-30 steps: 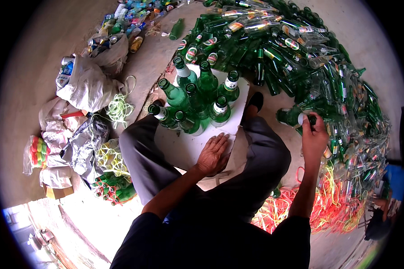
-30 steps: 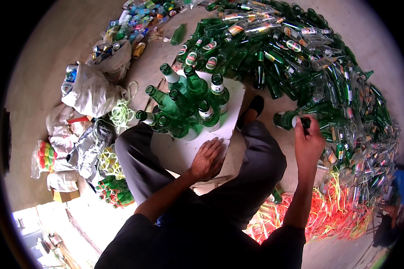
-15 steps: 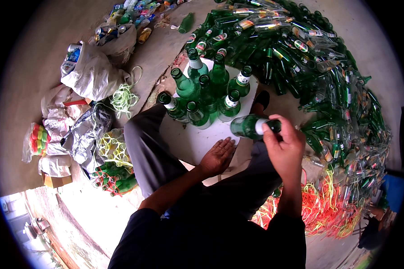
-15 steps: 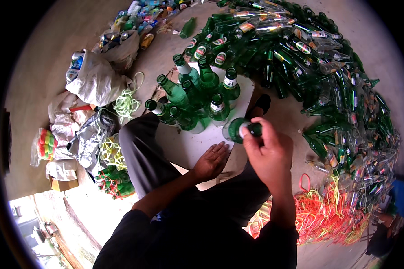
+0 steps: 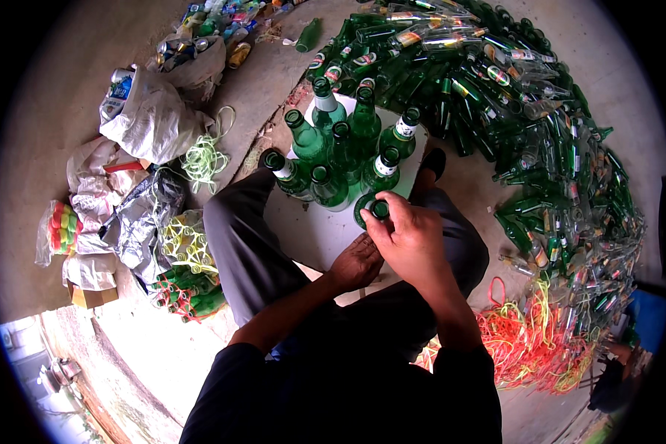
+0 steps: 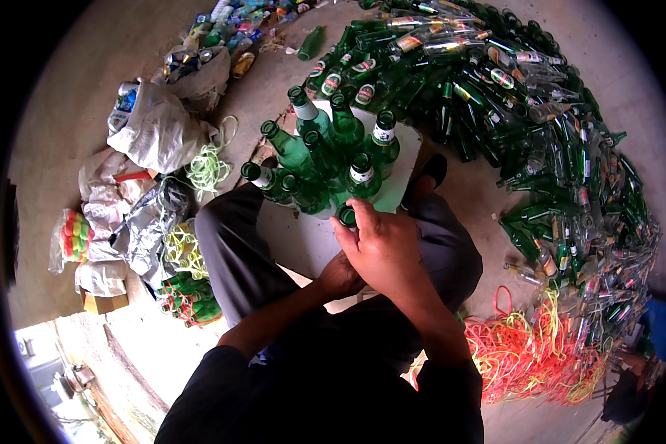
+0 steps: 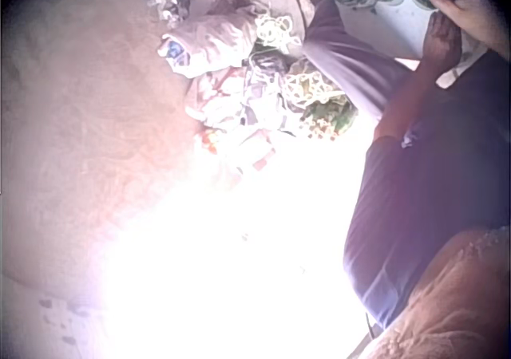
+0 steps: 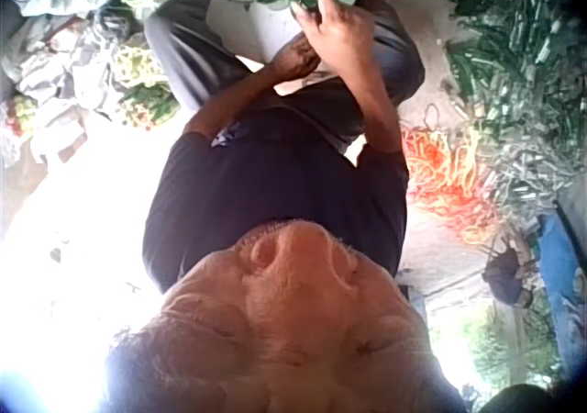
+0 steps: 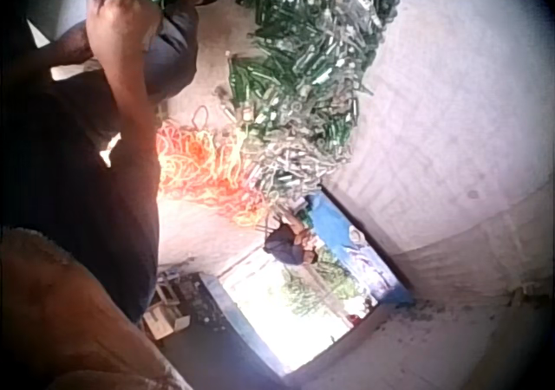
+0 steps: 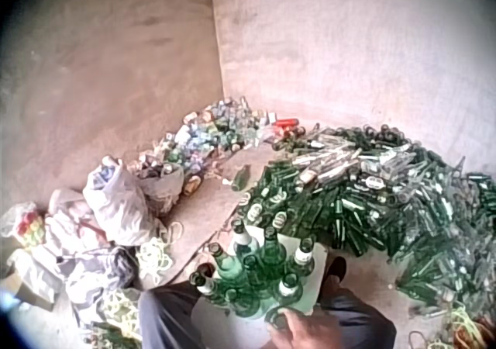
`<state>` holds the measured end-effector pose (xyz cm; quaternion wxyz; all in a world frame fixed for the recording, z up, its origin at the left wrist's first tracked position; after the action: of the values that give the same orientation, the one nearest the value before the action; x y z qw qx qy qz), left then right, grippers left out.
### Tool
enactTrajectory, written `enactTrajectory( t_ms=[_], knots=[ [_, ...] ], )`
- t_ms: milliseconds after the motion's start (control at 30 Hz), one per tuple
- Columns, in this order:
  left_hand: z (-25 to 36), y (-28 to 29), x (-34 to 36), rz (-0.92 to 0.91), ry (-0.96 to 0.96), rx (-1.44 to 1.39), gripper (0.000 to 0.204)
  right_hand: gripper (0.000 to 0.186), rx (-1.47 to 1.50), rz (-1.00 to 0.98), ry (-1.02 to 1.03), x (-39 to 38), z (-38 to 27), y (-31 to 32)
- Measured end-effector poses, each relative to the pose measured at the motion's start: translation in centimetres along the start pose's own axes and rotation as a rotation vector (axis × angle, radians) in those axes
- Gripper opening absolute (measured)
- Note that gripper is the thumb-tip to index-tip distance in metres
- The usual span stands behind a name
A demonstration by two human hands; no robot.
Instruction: The person gathers green glass bottles from a pile and arranges them upright on a white board. Then the person uses a pink plastic strap to tie the bottles together into a bundle.
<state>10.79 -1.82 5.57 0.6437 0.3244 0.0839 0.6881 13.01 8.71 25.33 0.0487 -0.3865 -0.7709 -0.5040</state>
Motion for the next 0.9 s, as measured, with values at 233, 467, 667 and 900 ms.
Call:
enactTrajectory(
  t_ms=[233,467,667,900],
  knots=[
    [0.2,0.5,0.4,0.023,0.051,-0.096,0.048,0.036,0.040,0.060,-0.077,-0.7,0.8,-1.0],
    [0.9,1.1,1.0,0.015,-0.032,0.071,0.039,0.041,0.204,0.041,-0.218,-4.3,3.7,-2.7],
    [-0.7,3.8,-1.4,0.120,0.282,-0.099,0.017,0.060,0.296,-0.188,-0.473,-9.3,6.8,-6.4],
    [-4.1,12.0,-6.4,0.731,0.718,-0.640,0.020,0.060,0.342,-0.219,-0.541,-11.6,8.3,-10.8]
  ],
)
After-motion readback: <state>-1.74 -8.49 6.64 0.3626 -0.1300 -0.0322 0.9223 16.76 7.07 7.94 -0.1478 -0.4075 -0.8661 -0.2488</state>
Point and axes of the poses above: each hand's wrist, its own x-axis towards the middle knuckle, its own y-axis out of the back of the hand, z = x × y, the point moved 7 cm from there along x, towards the middle knuckle, and after that the axes turned 9 degrees about -x, right-handed, at the moved point
